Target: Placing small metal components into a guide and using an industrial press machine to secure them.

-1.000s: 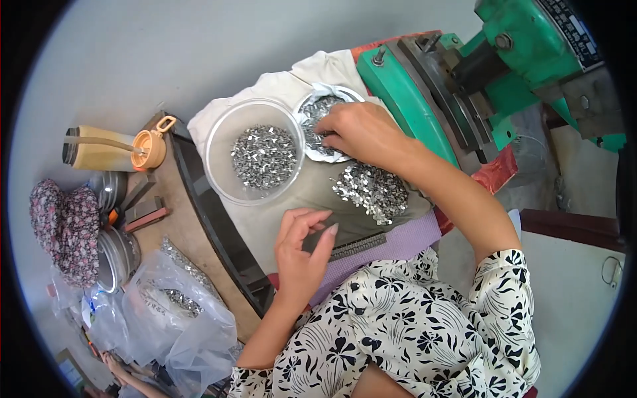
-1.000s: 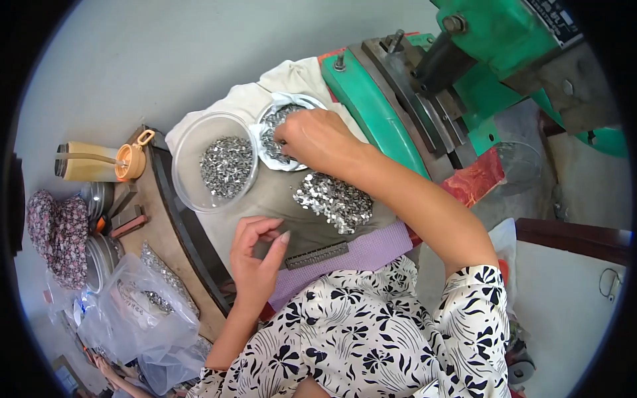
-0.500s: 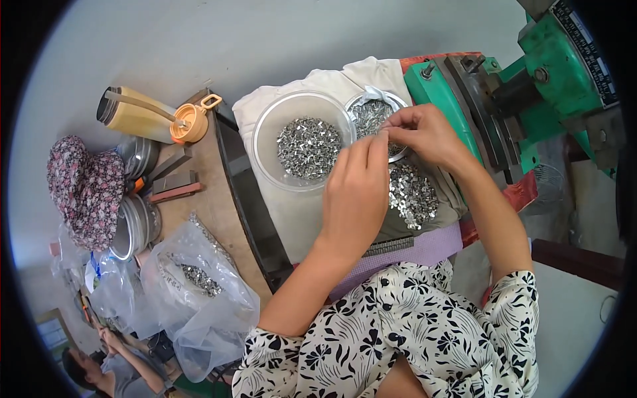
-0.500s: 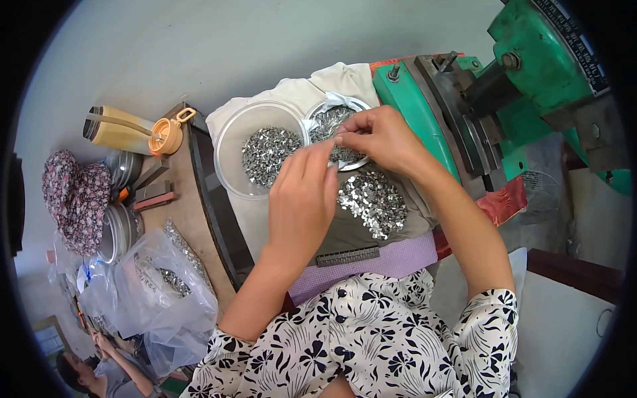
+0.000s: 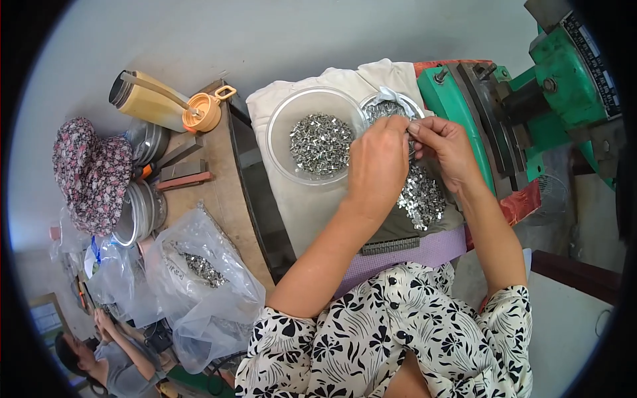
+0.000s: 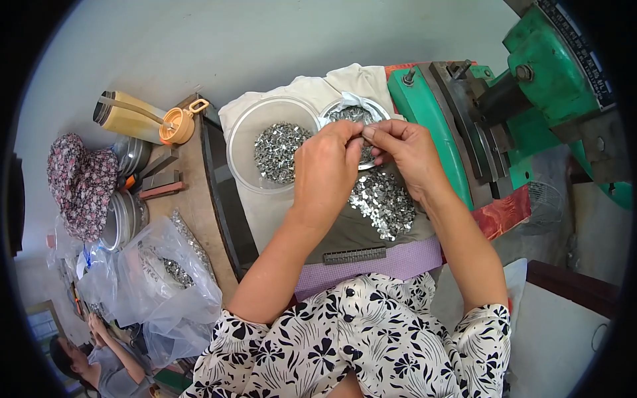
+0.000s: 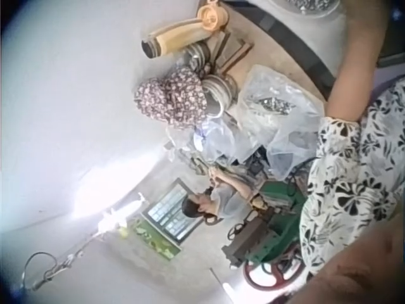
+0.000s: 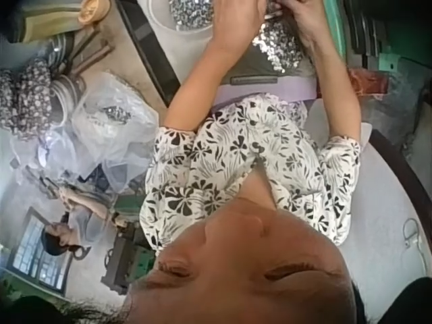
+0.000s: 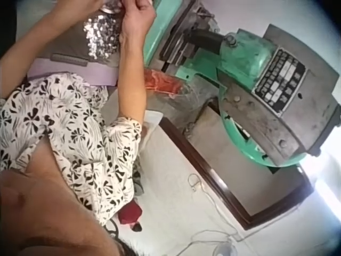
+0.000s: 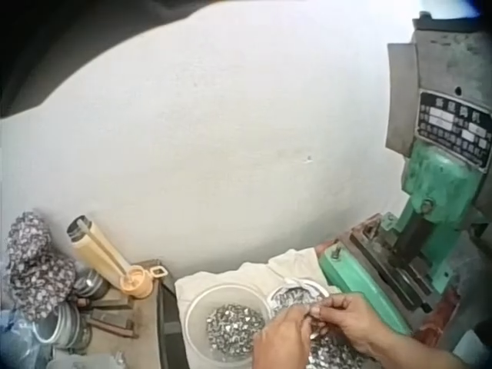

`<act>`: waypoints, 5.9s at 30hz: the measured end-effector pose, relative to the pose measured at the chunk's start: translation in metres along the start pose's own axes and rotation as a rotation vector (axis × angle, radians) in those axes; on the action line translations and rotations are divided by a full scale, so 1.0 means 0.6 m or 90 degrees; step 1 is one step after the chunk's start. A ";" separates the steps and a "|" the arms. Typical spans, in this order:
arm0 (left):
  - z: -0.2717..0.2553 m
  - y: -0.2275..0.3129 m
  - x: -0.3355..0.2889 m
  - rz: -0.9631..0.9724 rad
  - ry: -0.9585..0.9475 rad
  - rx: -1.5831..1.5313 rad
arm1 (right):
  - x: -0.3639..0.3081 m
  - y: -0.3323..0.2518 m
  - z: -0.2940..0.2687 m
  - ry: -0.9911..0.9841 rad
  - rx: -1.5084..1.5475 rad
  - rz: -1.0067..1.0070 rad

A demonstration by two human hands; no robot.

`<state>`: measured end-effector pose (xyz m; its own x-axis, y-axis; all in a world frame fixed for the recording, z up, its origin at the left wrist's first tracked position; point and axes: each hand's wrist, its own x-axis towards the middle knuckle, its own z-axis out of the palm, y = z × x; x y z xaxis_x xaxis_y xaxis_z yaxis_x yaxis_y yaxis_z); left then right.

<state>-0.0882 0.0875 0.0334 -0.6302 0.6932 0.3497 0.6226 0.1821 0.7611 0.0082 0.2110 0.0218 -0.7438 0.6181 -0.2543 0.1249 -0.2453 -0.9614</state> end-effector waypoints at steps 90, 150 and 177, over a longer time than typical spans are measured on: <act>-0.107 -0.062 -0.226 -0.241 -0.152 -0.097 | -0.194 0.010 -0.037 -0.074 -0.684 -0.212; -0.120 -0.023 -0.235 -0.289 -0.244 0.020 | -0.222 0.096 0.015 -0.153 -0.625 -0.442; -0.115 -0.023 -0.255 -0.190 -0.293 0.028 | -0.264 0.124 -0.044 -0.012 -0.599 -0.418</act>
<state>-0.0327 -0.0693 0.0070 -0.5209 0.8384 -0.1605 0.4723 0.4397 0.7639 0.1526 0.1149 -0.0124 -0.8556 0.4069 0.3200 0.1442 0.7811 -0.6076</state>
